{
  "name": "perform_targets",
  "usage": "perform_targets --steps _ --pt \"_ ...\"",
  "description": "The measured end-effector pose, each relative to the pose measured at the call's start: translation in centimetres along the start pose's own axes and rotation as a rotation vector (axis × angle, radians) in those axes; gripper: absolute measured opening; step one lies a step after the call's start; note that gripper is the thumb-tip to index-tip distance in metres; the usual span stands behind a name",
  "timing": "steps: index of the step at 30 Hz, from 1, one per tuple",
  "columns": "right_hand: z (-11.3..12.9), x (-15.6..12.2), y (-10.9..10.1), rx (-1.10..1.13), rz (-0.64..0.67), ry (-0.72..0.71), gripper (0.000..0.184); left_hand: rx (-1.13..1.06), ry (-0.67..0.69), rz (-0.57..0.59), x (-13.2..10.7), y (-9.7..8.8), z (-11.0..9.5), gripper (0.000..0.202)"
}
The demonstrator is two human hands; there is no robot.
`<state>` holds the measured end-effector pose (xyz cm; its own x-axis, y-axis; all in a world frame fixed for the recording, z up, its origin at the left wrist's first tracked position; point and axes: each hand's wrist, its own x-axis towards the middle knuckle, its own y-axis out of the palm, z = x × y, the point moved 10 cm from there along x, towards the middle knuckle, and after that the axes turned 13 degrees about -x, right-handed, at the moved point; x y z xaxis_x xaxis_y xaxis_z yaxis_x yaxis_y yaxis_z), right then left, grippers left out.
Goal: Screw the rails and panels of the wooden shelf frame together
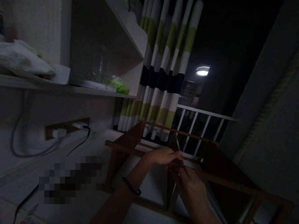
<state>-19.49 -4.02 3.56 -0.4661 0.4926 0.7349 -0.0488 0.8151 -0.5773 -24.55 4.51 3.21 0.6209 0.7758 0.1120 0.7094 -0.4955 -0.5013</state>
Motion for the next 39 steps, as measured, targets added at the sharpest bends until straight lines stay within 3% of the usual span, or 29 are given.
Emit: perform_targets --steps 5,12,21,29,39 --pt "-1.7 1.1 0.2 0.231 0.092 0.117 0.020 -0.069 -0.050 -0.005 0.0 0.0 0.4 0.062" --pt "-4.2 0.7 1.8 0.593 0.242 0.320 0.023 0.082 -0.019 0.003 -0.1 0.1 -0.1 0.045" --pt "-7.1 -0.8 2.1 0.642 0.218 0.434 0.033 0.190 0.028 -0.028 -0.3 0.2 -0.6 0.042" --pt "-6.2 -3.4 2.0 0.539 0.160 0.378 0.030 0.314 0.112 -0.151 -0.8 -0.4 -1.9 0.034" --pt "-3.9 -3.2 2.2 0.508 0.129 0.320 0.034 0.357 0.134 -0.154 -0.9 -0.1 -2.1 0.030"
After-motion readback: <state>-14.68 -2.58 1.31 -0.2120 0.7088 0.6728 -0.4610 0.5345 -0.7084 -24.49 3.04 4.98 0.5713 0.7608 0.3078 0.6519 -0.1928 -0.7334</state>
